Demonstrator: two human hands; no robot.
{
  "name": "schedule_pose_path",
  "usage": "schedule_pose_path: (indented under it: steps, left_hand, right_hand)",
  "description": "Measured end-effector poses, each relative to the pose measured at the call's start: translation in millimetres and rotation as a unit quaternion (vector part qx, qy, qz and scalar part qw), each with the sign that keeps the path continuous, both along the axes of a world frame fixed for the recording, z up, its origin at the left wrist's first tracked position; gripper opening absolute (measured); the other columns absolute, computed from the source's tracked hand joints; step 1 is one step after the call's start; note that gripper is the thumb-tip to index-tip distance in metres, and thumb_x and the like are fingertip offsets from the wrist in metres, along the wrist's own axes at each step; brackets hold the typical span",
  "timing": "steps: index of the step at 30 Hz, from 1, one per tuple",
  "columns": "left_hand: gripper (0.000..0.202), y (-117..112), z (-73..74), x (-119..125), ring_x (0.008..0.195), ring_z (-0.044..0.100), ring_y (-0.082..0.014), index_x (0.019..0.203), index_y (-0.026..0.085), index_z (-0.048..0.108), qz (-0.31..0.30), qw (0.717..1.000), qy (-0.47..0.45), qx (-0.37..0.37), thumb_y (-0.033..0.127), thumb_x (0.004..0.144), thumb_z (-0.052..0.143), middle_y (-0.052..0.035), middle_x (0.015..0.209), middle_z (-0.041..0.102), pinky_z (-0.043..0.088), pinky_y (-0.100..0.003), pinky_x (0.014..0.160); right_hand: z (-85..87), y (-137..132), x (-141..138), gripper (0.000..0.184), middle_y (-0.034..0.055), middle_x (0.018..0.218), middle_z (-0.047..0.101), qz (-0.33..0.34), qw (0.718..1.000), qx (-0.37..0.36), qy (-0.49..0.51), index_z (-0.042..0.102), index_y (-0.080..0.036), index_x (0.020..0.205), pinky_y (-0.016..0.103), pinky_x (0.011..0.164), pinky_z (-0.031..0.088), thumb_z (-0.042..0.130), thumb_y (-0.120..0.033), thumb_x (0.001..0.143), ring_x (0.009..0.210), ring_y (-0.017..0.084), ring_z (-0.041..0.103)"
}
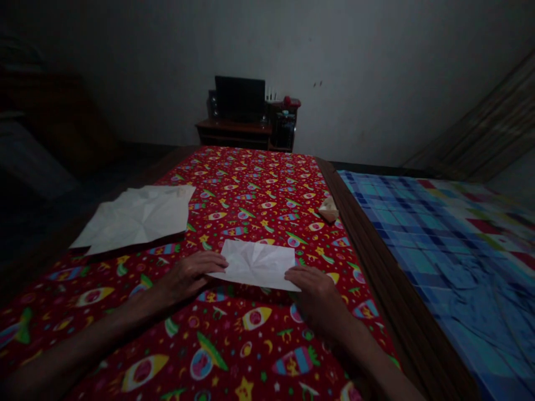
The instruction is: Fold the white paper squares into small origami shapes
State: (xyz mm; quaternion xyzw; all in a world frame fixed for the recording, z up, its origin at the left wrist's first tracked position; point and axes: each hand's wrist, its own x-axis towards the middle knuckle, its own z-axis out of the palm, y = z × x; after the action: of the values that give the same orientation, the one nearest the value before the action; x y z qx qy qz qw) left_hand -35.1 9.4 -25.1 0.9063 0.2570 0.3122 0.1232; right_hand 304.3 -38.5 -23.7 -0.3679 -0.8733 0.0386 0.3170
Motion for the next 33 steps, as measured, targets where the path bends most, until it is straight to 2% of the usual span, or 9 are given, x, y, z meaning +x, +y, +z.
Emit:
schedule_pose_path:
  steps: [3, 7, 11, 15, 18, 21, 24, 30, 33]
  left_hand:
    - [0.027, -6, 3.9, 1, 0.104, 0.06, -0.0182, 0.102, 0.02, 0.064, 0.032, 0.999, 0.018, 0.013, 0.01, 0.084, 0.047, -0.0077, 0.106, 0.067, 0.05, -0.037, 0.088]
    - [0.033, -20, 24.5, 11, 0.117, 0.049, -0.0245, 0.115, 0.021, 0.058, 0.096, 0.987, 0.094, 0.085, 0.014, 0.084, 0.05, -0.0078, 0.126, 0.057, 0.043, -0.045, 0.094]
    - [0.027, -36, 38.9, 32, 0.112, 0.05, -0.0238, 0.113, 0.019, 0.057, 0.1, 0.976, 0.121, 0.151, 0.019, 0.088, 0.049, -0.0065, 0.123, 0.059, 0.042, -0.041, 0.092]
    - [0.019, -45, 35.4, 44, 0.09, 0.057, -0.0213, 0.101, 0.018, 0.061, 0.104, 0.969, 0.12, 0.192, 0.021, 0.091, 0.044, -0.0074, 0.102, 0.066, 0.046, -0.036, 0.075]
    - [0.019, -41, 29.3, 42, 0.078, 0.057, -0.0178, 0.098, 0.017, 0.062, 0.102, 0.98, 0.065, 0.161, 0.018, 0.092, 0.044, -0.0069, 0.088, 0.066, 0.046, -0.03, 0.064]
    - [0.019, -29, 20.7, 36, 0.081, 0.059, -0.0139, 0.1, 0.02, 0.063, 0.071, 0.991, -0.062, 0.099, 0.015, 0.09, 0.047, -0.0054, 0.089, 0.064, 0.049, -0.025, 0.067]
    - [0.019, -19, 11.0, 31, 0.088, 0.061, -0.0132, 0.1, 0.021, 0.064, 0.053, 0.99, -0.12, 0.049, 0.013, 0.088, 0.051, -0.0059, 0.097, 0.063, 0.051, -0.024, 0.073]
    - [0.023, -29, 10.1, 30, 0.099, 0.056, -0.0204, 0.108, 0.02, 0.061, 0.071, 0.997, 0.027, 0.022, 0.014, 0.088, 0.052, -0.0085, 0.11, 0.06, 0.05, -0.036, 0.082]
    - [0.025, -36, 12.0, 29, 0.097, 0.054, -0.0212, 0.11, 0.02, 0.059, 0.06, 0.996, 0.071, 0.009, 0.013, 0.088, 0.051, -0.0078, 0.108, 0.061, 0.048, -0.038, 0.083]
  right_hand:
    - [2.8, -3, -2, 0.026, 0.0077, 0.093, 0.071, -0.027, 0.998, 0.057, -0.021, 0.061, -0.018, 0.102, 0.034, 0.078, 0.053, 0.049, -0.011, 0.081, 0.09, 0.019, 0.065]
    - [14.7, -10, -13, 0.021, 0.0101, 0.083, 0.07, -0.084, 0.974, 0.174, -0.115, 0.062, -0.014, 0.096, 0.036, 0.071, 0.049, 0.045, -0.011, 0.084, 0.081, 0.021, 0.063]
    - [30.1, -18, -37, 0.024, 0.0106, 0.073, 0.066, -0.083, 0.95, 0.246, -0.173, 0.063, -0.012, 0.09, 0.035, 0.066, 0.045, 0.039, -0.008, 0.087, 0.072, 0.021, 0.059]
    - [34.1, -29, -59, 0.023, 0.0094, 0.07, 0.062, -0.053, 0.958, 0.235, -0.157, 0.063, -0.012, 0.087, 0.036, 0.067, 0.045, 0.04, -0.008, 0.088, 0.072, 0.02, 0.056]
    - [30.8, -34, -62, 0.023, 0.0113, 0.081, 0.064, -0.001, 0.974, 0.184, -0.129, 0.062, -0.011, 0.097, 0.039, 0.075, 0.047, 0.041, -0.012, 0.089, 0.085, 0.022, 0.058]
    - [27.2, -28, -51, 0.027, 0.0154, 0.102, 0.064, -0.021, 0.98, 0.164, -0.109, 0.059, -0.012, 0.111, 0.043, 0.083, 0.047, 0.042, -0.013, 0.089, 0.105, 0.027, 0.054]
    - [25.8, -17, -37, 0.026, 0.0133, 0.1, 0.066, -0.04, 0.979, 0.177, -0.093, 0.06, -0.016, 0.108, 0.041, 0.08, 0.049, 0.041, -0.013, 0.091, 0.105, 0.024, 0.056]
    - [22.0, -16, -34, 0.019, 0.0115, 0.092, 0.07, -0.003, 0.975, 0.205, -0.084, 0.062, -0.012, 0.099, 0.042, 0.084, 0.049, 0.048, -0.008, 0.086, 0.099, 0.022, 0.062]
    - [16.4, -18, -38, 0.018, 0.0098, 0.091, 0.07, 0.002, 0.982, 0.175, -0.076, 0.062, -0.014, 0.095, 0.041, 0.085, 0.049, 0.049, -0.007, 0.085, 0.098, 0.021, 0.063]
